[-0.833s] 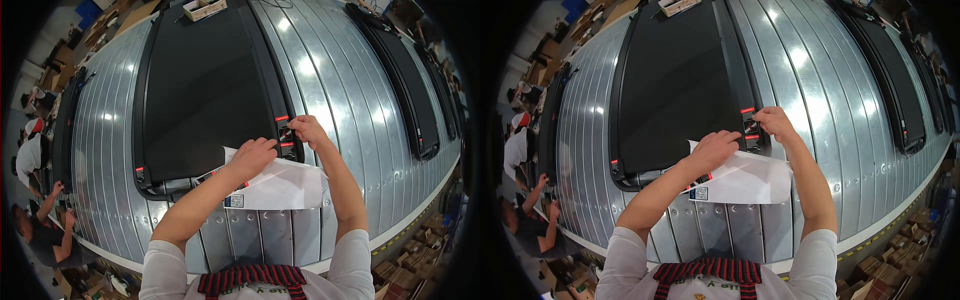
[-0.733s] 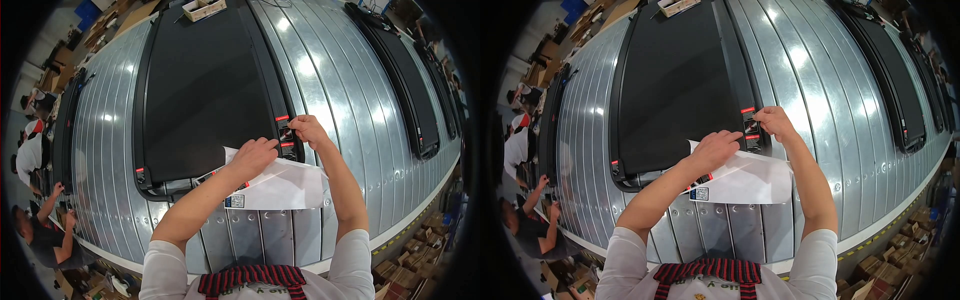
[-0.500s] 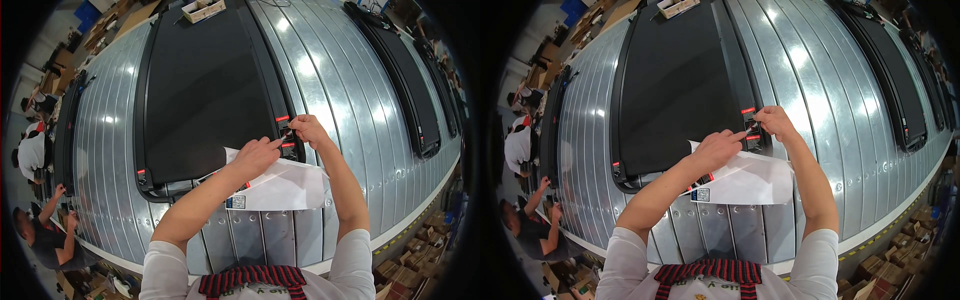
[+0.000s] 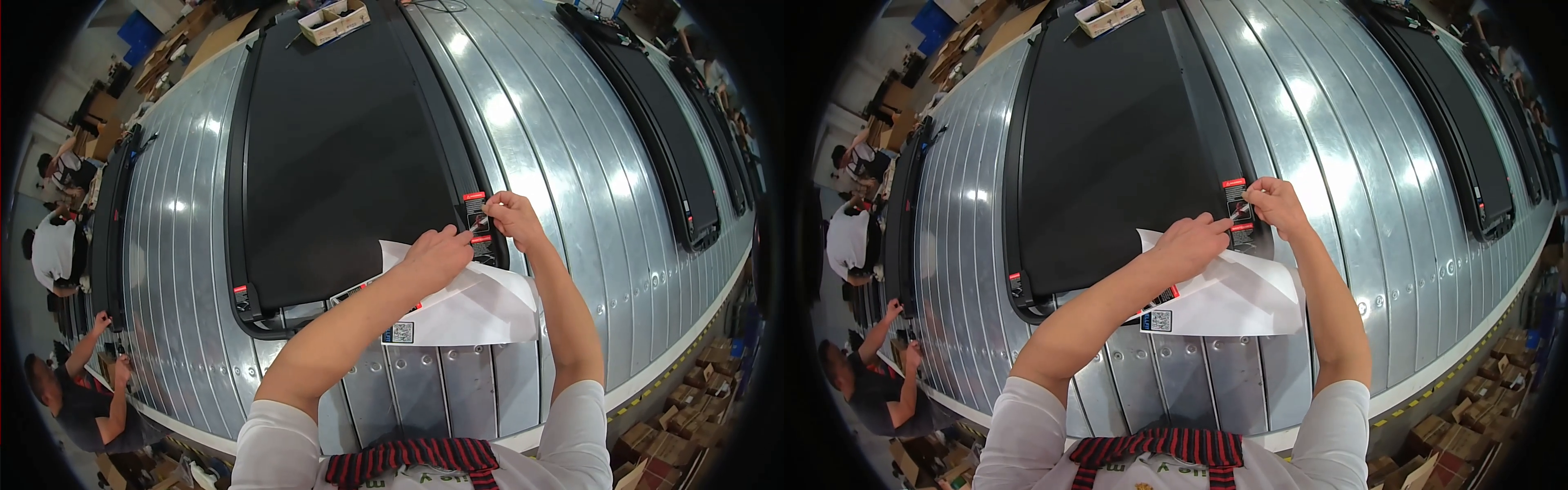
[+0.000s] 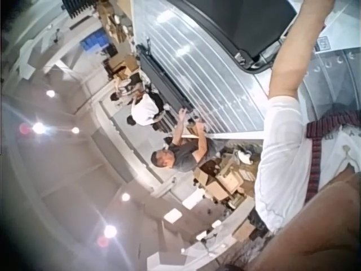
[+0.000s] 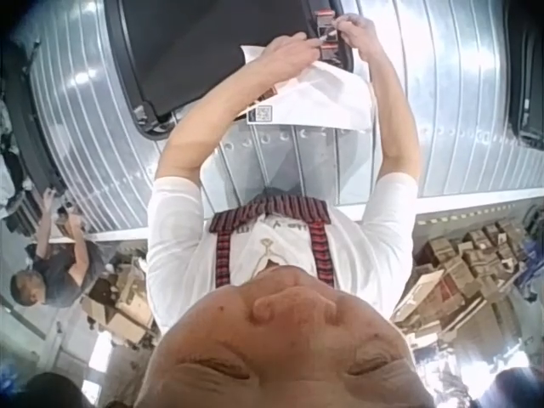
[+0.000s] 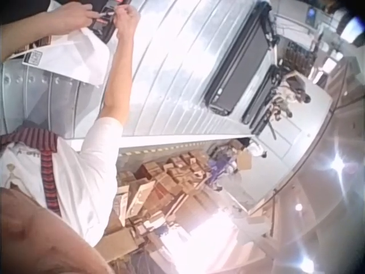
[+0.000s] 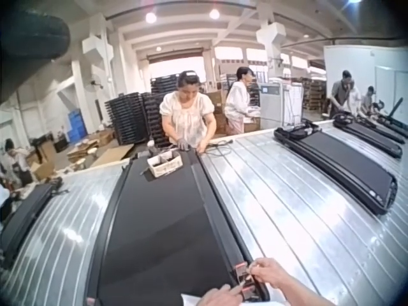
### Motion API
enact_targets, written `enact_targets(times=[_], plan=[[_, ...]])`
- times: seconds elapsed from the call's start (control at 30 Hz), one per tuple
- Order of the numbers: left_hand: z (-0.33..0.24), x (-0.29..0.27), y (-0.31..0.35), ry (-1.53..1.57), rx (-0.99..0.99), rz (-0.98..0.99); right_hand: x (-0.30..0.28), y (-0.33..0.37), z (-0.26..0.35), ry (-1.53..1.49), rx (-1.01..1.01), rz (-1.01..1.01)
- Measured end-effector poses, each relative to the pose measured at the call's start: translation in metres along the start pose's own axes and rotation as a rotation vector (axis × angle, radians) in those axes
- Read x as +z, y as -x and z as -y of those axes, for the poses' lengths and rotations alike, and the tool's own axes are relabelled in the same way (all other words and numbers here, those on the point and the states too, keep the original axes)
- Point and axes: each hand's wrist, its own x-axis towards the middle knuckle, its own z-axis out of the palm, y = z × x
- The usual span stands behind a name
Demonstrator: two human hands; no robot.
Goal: Applying informational and warning stickers to the frames of treadmills on a conveyor belt.
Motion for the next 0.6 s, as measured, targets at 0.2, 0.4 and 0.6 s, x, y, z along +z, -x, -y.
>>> enact_targets(times=[0.2,0.4,0.6], plan=[[0.001,-0.002,0.001,-0.019,-0.013,0.016,0.008,-0.004,0.000,0.094,-0.032,-0.043],[0.002,0.000,0.001,-0.007,-0.010,0.014,0.011,-0.005,0.000,0.149,-0.048,-0.094],[0.002,0.001,0.002,0.004,0.000,0.008,0.014,-0.004,-0.001,0.195,-0.054,-0.151]])
